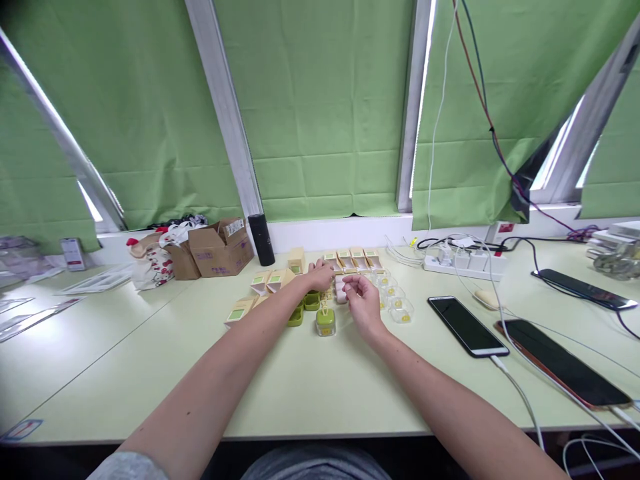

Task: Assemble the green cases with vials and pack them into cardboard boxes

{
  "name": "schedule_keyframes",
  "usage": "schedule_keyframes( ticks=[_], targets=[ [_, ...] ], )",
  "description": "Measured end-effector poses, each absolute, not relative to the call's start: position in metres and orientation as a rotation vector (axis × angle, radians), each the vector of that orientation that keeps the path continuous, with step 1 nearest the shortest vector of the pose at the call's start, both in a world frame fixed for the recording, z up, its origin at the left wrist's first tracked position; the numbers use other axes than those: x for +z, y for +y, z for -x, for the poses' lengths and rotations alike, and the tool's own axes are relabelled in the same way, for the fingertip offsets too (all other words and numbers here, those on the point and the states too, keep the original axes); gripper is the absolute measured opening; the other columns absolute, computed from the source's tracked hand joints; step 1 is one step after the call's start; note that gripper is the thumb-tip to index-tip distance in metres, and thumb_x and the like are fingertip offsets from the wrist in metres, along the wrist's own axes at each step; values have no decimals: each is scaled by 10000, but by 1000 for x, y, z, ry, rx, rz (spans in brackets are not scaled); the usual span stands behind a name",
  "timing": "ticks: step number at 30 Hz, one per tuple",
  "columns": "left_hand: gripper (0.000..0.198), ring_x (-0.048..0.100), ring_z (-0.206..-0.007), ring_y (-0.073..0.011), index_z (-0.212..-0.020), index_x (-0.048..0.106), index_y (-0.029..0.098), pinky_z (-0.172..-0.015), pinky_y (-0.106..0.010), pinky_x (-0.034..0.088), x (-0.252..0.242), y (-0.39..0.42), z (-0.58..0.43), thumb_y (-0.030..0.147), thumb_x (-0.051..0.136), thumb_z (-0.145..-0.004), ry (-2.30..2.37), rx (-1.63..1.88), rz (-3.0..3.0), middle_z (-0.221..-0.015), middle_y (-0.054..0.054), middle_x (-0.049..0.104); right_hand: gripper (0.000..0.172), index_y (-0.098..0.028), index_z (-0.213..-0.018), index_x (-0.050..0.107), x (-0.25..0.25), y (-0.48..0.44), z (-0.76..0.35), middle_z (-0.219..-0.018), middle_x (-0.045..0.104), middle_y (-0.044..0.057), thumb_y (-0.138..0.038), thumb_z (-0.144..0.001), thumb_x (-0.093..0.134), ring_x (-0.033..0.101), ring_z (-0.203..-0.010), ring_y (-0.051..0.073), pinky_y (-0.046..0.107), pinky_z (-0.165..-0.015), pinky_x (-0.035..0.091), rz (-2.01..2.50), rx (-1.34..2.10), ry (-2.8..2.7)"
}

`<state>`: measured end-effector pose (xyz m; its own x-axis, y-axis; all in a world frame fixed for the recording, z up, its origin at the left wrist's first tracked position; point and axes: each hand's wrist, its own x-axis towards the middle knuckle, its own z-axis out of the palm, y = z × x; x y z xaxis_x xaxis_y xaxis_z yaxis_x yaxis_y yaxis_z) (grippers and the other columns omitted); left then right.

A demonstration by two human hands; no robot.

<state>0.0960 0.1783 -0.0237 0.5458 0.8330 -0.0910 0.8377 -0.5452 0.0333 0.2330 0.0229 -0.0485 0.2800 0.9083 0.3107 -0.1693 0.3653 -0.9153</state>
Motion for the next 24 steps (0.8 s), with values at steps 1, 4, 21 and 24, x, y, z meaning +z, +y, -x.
schedule_keyframes(
  ticks=[1,4,21,24],
  targets=[
    [455,391,-1458,-441,-1222,747,239,-1202,-710,287,-26,178,-98,189,692,-773,1472,-115,-2694,-1448,-181,617,312,-204,-916,728,-48,23,-233,-733,661,7,-431,-710,783,501,-574,139,256,-481,363,906,875,-1018],
    [455,424,-1448,-439,-1212,747,216,-1192,-714,308,-30,176,-99,151,663,-769,1498,-118,-2689,-1428,-193,631,305,-203,-909,731,-47,22,-232,-734,658,10,-429,-709,777,521,-598,150,259,-490,369,900,865,-1027],
    [753,475,-1542,-338,-1675,283,168,-1235,-492,461,11,138,-39,84,457,-947,1318,608,-2823,-1787,-178,229,366,-204,-960,734,-51,27,-236,-797,703,30,-482,-729,791,541,-638,155,268,-517,408,924,817,-1058],
    [722,677,-1305,-312,-1680,248,194,-1013,-442,605,9,103,-25,122,434,-986,1286,669,-2965,-1766,-173,286,427,-205,-1005,734,-48,28,-237,-860,747,47,-524,-732,816,582,-646,161,282,-532,443,918,858,-1045]
  ],
)
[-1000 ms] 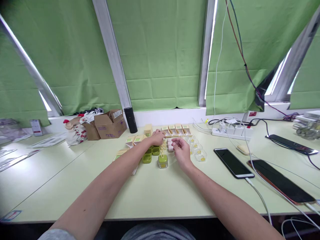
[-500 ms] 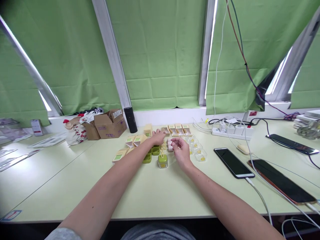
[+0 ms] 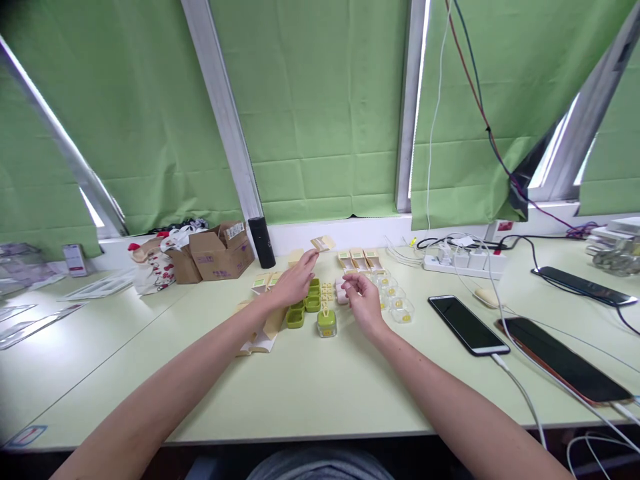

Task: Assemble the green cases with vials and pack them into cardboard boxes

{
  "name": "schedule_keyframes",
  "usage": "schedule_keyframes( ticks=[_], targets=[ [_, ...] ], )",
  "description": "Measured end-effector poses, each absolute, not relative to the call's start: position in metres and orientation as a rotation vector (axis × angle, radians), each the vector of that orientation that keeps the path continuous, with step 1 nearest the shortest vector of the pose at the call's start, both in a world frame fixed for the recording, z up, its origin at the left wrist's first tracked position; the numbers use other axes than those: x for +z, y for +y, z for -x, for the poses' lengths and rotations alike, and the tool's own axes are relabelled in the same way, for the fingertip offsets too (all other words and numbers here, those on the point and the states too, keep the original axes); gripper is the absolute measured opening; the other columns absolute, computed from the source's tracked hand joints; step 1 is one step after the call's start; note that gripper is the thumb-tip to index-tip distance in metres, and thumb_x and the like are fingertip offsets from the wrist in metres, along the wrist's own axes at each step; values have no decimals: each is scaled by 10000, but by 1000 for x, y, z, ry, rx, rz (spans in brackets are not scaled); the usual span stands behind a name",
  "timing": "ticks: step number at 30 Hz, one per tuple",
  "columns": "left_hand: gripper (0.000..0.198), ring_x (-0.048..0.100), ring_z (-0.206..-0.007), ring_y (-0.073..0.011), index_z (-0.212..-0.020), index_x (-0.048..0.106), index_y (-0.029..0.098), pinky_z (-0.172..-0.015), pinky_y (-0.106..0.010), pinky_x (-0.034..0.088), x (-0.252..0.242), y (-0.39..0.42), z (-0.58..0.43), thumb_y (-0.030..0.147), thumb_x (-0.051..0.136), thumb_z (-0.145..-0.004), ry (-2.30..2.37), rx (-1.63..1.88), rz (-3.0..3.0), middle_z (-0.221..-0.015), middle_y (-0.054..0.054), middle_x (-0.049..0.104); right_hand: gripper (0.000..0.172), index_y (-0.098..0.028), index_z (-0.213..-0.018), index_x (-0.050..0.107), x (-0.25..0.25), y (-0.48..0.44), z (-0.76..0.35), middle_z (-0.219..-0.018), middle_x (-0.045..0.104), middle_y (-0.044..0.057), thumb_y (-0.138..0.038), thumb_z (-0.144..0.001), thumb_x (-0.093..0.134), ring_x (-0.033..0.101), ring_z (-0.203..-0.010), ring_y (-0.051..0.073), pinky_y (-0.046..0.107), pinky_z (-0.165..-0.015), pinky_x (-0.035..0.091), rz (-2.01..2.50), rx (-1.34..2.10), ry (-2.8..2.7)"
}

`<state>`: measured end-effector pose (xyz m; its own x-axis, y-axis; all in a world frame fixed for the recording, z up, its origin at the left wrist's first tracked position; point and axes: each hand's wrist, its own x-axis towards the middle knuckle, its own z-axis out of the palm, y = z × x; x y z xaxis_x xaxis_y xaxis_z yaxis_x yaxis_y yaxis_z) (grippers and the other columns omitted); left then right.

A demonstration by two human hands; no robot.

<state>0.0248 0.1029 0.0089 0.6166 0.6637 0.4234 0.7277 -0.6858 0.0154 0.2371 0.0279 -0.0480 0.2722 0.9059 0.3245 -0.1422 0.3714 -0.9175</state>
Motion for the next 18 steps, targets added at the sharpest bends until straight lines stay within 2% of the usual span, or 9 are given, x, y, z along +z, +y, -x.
schedule_keyframes(
  ticks=[3,6,8,11,15,18],
  targets=[
    [844,732,-1186,-287,-1702,164,182,-893,-407,629,2,68,-11,56,450,-919,-1056,-516,2599,-1756,-187,320,533,-206,-1080,737,-42,28,-238,-1004,803,98,-598,-735,843,689,-756,208,318,-611,516,919,910,-1041],
    [968,614,-1411,-323,-1705,125,133,-1058,-434,580,-6,39,0,-15,464,-810,-859,-439,2521,-1736,-201,369,599,-208,-1093,747,-36,28,-238,-1127,812,128,-702,-762,825,749,-876,248,344,-689,548,931,958,-1070],
    [891,551,-1488,-318,-1676,202,79,-1198,-455,490,-9,24,6,-32,441,-825,-729,-410,2479,-1708,-222,413,626,-204,-1068,758,-32,27,-238,-1148,808,127,-759,-779,798,759,-911,254,341,-708,545,938,971,-1084],
    [656,519,-1527,-293,-1573,399,22,-1294,-437,387,-10,11,11,-48,395,-921,-589,-373,2417,-1644,-235,499,703,-193,-1112,763,-29,27,-237,-1066,808,113,-805,-765,794,752,-885,244,326,-686,531,924,979,-1088],
    [452,515,-1534,-290,-1422,584,69,-1322,-450,364,-11,4,14,15,433,-999,-478,-316,2402,-1611,-193,552,756,-188,-1166,754,-28,26,-235,-989,803,96,-795,-725,837,702,-801,210,306,-638,515,867,978,-1077],
    [482,529,-1522,-302,-1404,599,117,-1308,-480,398,-11,1,14,-1,461,-958,-481,-346,2433,-1597,-175,565,706,-209,-1165,762,-27,23,-235,-1084,806,98,-743,-716,872,689,-823,208,301,-639,525,812,951,-1109]
  ],
)
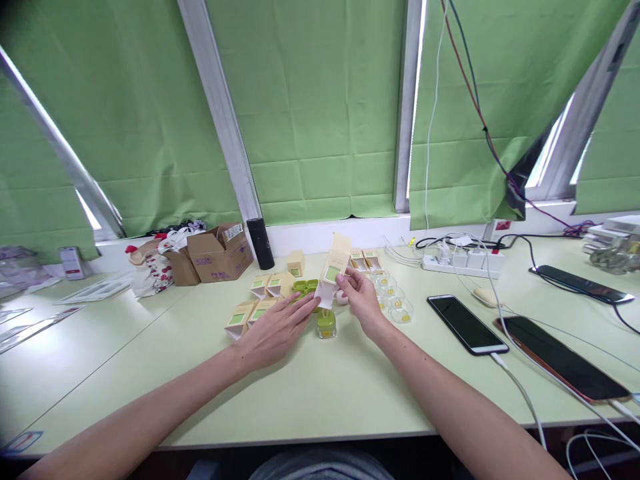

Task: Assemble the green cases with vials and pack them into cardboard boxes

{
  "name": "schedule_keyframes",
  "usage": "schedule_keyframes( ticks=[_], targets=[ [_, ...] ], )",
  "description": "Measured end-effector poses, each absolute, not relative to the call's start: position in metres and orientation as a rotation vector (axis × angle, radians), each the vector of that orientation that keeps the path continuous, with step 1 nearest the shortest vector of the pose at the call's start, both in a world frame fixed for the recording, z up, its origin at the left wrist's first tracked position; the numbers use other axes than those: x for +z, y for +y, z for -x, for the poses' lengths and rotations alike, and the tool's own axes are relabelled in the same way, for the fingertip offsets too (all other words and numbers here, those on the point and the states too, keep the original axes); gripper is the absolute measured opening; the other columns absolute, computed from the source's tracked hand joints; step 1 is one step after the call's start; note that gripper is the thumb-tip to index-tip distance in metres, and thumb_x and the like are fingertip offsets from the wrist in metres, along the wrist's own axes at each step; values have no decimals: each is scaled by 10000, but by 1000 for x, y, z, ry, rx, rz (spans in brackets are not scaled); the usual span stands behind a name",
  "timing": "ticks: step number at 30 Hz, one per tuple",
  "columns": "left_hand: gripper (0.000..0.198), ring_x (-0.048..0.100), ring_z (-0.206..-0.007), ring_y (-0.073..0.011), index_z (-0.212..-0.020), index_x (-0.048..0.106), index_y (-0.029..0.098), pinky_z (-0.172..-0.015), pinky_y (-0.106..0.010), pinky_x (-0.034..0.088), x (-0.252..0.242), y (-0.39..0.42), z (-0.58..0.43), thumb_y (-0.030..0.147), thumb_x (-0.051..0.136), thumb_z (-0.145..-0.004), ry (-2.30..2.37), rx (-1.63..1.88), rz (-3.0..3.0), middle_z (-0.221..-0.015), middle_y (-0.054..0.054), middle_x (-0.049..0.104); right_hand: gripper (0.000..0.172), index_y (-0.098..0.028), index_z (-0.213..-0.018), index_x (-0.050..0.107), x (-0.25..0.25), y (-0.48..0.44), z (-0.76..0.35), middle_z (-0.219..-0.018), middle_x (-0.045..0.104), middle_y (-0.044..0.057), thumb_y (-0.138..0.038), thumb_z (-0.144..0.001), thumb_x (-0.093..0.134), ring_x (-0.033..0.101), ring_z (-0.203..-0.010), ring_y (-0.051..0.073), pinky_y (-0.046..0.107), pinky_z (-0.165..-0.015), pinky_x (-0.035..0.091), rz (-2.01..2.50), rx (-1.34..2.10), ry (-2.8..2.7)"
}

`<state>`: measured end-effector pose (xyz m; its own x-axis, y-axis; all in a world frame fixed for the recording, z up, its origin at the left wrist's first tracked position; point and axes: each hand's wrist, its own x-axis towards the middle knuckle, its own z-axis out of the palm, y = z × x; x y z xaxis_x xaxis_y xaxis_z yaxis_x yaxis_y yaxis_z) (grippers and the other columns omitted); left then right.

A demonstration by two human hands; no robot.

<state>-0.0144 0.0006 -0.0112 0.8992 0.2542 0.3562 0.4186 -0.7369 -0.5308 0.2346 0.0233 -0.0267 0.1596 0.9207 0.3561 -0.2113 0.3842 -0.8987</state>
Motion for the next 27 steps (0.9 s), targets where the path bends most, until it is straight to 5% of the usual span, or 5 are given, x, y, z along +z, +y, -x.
schedule_keyframes(
  ticks=[4,9,15,23,27],
  targets=[
    [556,635,-1392,-342,-1423,572,142,-1182,-538,528,-8,-3,11,-8,494,-893,-574,-602,2529,-1568,-224,549,672,-238,-1189,764,-24,19,-235,-1176,804,112,-753,-762,821,718,-951,269,342,-698,578,780,868,-1189],
    [364,713,-1191,-325,-1397,551,219,-890,-486,650,-2,4,-5,215,546,-1033,-1007,-1127,2560,-1474,-191,558,608,-254,-1183,733,-26,18,-233,-1240,787,128,-746,-827,766,722,-1155,331,463,-974,603,705,810,-1261],
    [650,646,-1283,-302,-1526,412,283,-1051,-492,598,-2,20,-29,372,740,-972,-1276,-1454,2707,-1434,-135,591,401,-270,-1277,692,-33,8,-231,-1233,771,110,-563,-1013,618,704,-1153,314,474,-1040,561,770,618,-1476],
    [536,553,-1385,-294,-1396,501,284,-1155,-515,529,-11,24,-24,78,612,-915,-924,-1552,2649,-1426,-117,535,577,-301,-1538,560,-32,3,-237,-1527,642,117,-339,-969,645,610,-1386,339,529,-1148,507,792,357,-1631],
    [512,564,-1307,-291,-1355,508,291,-1110,-530,523,-20,29,-17,32,565,-917,-772,-1525,2446,-1342,-103,599,503,-295,-1461,604,-38,9,-241,-1443,682,126,-307,-959,623,611,-1357,345,562,-1135,500,831,191,-1614]
  ],
)
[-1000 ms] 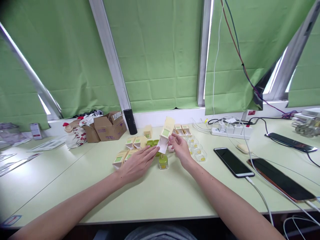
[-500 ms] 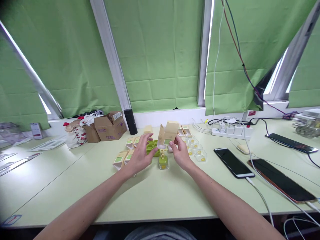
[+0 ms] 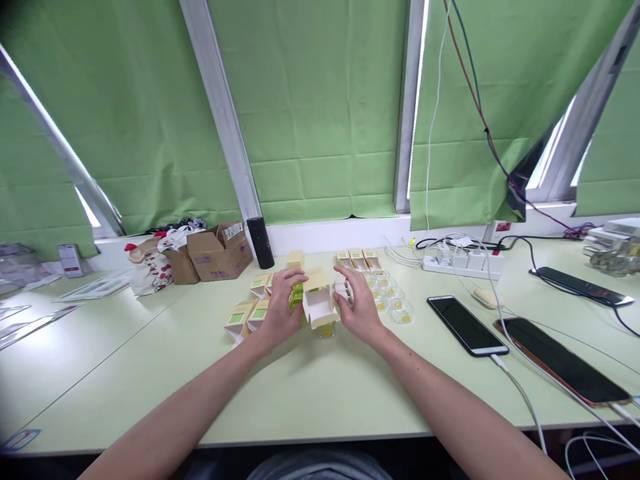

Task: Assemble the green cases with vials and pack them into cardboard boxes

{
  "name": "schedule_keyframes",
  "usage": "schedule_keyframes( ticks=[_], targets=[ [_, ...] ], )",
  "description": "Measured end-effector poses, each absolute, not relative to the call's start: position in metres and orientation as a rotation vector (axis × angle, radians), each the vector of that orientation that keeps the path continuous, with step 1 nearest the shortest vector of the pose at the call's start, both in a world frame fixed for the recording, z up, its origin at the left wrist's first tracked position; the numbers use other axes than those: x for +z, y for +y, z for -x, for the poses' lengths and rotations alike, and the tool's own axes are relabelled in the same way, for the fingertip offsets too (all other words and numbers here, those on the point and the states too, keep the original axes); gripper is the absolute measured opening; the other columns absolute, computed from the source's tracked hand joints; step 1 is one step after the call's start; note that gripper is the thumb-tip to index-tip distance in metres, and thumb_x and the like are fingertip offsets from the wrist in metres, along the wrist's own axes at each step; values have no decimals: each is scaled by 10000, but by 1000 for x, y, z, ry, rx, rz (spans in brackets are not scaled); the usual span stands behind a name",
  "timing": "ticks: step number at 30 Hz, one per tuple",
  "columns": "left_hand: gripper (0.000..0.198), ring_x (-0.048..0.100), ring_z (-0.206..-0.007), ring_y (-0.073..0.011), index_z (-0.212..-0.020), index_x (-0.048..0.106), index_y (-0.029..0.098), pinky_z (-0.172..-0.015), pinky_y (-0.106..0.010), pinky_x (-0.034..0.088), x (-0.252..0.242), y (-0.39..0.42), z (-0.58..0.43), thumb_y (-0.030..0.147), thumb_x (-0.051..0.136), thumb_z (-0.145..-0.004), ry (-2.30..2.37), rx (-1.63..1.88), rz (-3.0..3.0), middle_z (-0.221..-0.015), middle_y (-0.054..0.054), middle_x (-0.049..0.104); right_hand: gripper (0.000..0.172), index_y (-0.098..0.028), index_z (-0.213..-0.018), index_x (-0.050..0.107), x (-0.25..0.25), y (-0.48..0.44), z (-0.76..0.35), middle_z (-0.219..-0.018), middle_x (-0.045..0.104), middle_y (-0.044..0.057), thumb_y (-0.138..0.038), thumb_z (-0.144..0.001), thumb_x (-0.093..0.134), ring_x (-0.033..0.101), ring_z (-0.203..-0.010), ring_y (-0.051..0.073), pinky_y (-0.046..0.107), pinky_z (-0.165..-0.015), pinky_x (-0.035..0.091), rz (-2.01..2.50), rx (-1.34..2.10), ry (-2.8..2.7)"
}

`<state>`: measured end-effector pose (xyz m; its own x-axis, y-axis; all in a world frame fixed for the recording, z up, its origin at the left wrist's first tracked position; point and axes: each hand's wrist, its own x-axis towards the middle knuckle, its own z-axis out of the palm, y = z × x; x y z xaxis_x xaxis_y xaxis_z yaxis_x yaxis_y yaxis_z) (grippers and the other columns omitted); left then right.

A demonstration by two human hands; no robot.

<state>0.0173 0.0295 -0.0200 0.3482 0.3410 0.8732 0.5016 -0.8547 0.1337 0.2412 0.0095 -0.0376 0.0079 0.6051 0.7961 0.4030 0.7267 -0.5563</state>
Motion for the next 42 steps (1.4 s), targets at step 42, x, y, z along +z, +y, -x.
schedule_keyframes(
  ticks=[42],
  targets=[
    [632,685,-1218,-288,-1467,501,225,-1063,-466,581,-35,30,-18,517,747,-964,-993,-2239,2627,-1301,-148,700,330,-268,-1311,619,-49,15,-235,-1261,709,118,-252,-985,571,654,-1177,307,514,-993,559,852,118,-1568]
  ],
)
